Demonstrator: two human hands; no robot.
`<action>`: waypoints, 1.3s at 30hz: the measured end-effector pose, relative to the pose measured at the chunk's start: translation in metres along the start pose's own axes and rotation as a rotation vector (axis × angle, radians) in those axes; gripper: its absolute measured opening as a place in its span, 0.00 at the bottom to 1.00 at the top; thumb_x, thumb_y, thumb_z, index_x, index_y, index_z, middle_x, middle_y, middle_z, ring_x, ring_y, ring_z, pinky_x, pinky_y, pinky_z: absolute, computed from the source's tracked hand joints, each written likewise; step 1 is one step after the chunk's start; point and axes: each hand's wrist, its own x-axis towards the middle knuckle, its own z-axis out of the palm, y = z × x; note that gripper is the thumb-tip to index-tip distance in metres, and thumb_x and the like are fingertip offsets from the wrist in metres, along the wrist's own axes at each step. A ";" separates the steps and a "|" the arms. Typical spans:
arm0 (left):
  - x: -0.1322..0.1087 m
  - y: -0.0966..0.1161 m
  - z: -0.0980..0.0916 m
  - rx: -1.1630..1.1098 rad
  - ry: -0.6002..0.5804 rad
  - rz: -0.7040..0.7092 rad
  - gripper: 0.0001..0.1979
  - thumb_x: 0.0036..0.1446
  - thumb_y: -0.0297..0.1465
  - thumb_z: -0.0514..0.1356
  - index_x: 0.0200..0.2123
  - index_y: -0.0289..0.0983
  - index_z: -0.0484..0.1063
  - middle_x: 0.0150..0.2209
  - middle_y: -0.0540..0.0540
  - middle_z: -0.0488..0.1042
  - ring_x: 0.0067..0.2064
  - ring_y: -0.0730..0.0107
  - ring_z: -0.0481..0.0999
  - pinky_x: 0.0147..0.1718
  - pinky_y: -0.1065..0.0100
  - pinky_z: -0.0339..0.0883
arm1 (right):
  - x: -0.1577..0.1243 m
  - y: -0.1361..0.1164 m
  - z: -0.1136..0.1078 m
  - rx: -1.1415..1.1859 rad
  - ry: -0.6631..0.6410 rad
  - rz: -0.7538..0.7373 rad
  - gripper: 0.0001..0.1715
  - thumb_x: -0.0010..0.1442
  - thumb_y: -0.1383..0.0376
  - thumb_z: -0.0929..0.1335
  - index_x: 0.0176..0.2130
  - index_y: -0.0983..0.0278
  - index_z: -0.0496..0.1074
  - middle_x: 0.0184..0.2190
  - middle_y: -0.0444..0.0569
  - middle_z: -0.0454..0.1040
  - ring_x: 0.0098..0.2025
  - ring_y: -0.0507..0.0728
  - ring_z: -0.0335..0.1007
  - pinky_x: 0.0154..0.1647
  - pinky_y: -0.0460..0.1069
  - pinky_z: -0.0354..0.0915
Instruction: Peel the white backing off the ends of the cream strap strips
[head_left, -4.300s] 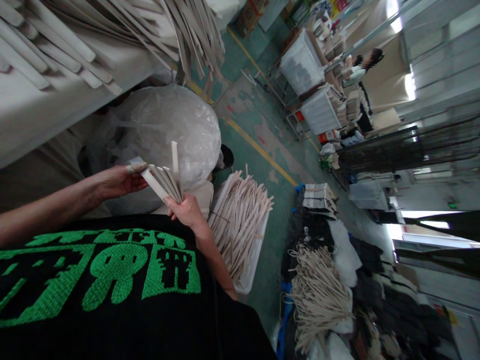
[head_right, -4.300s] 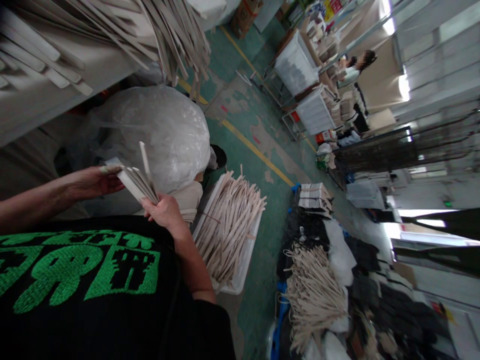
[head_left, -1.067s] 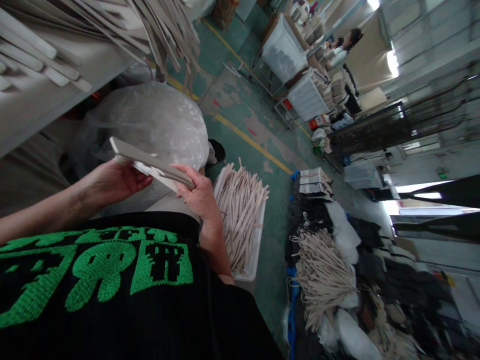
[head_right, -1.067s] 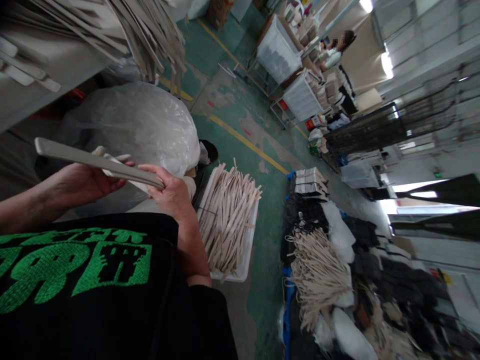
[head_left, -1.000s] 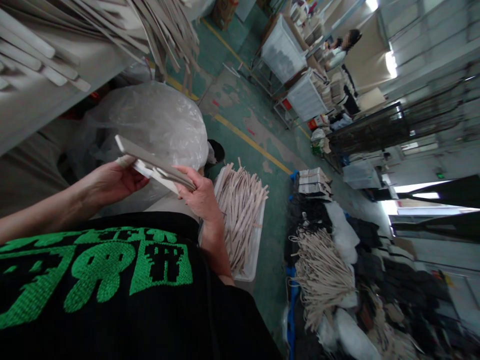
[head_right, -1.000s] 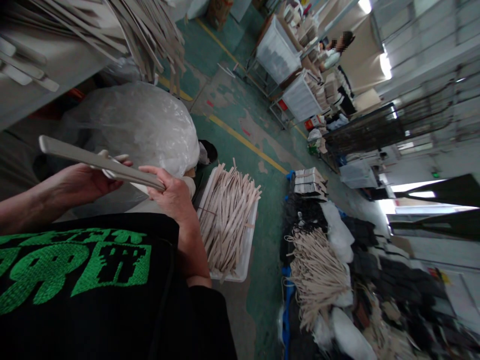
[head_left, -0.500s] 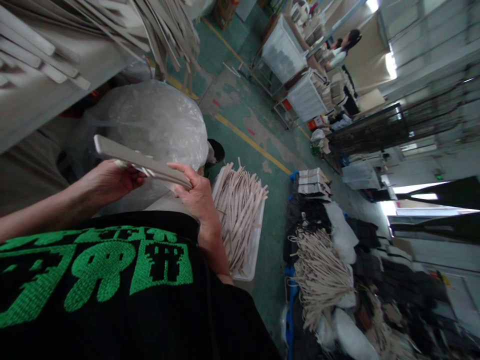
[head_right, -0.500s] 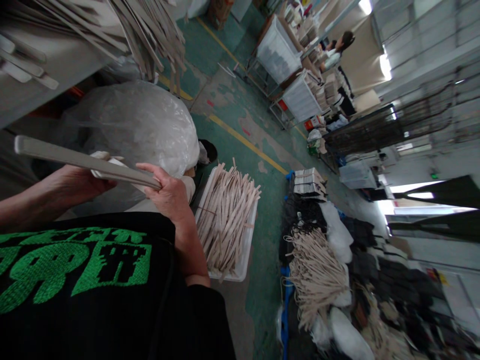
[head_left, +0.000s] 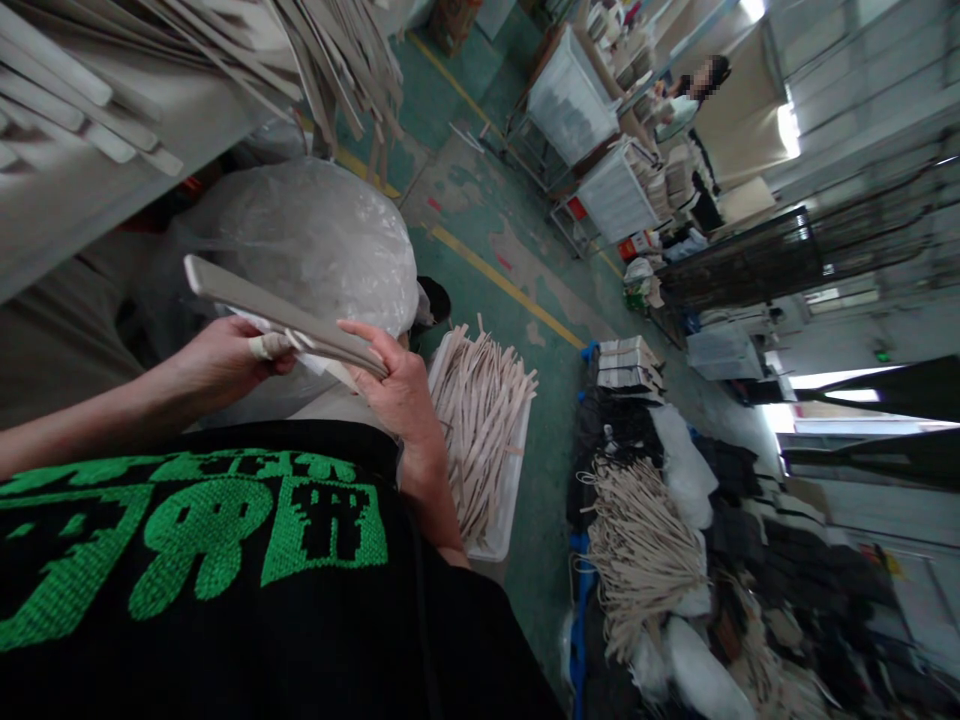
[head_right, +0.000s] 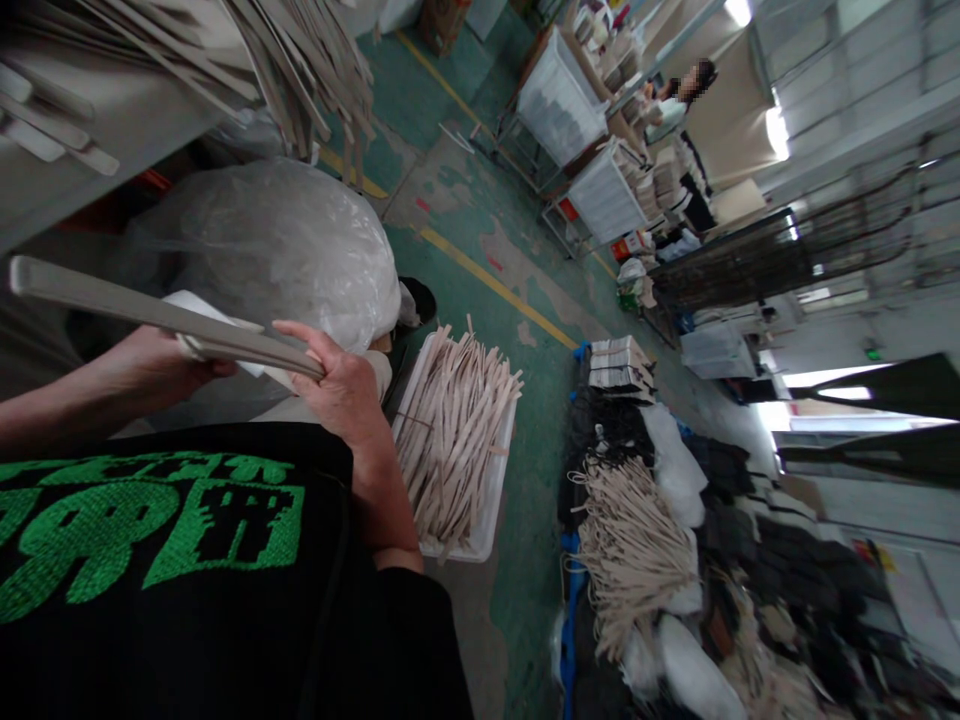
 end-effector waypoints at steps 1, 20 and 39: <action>-0.002 -0.002 0.004 0.041 -0.029 0.040 0.10 0.35 0.22 0.76 0.24 0.34 0.80 0.21 0.47 0.74 0.23 0.74 0.66 0.20 0.73 0.60 | 0.002 0.000 0.003 0.000 -0.002 0.006 0.23 0.68 0.58 0.67 0.61 0.55 0.69 0.27 0.39 0.68 0.30 0.51 0.69 0.41 0.47 0.71; 0.000 -0.003 0.014 0.126 0.094 -0.007 0.09 0.37 0.24 0.75 0.23 0.31 0.79 0.23 0.45 0.73 0.22 0.76 0.65 0.18 0.75 0.59 | 0.019 0.015 0.026 0.364 -0.064 0.117 0.21 0.66 0.57 0.68 0.56 0.59 0.74 0.32 0.41 0.75 0.27 0.49 0.73 0.21 0.41 0.66; -0.003 0.007 0.009 -0.066 -0.065 -0.299 0.11 0.51 0.19 0.65 0.20 0.36 0.75 0.18 0.49 0.69 0.19 0.74 0.70 0.17 0.75 0.68 | 0.020 0.024 0.032 0.292 0.086 -0.299 0.10 0.67 0.60 0.68 0.43 0.61 0.78 0.55 0.49 0.77 0.58 0.55 0.73 0.64 0.52 0.66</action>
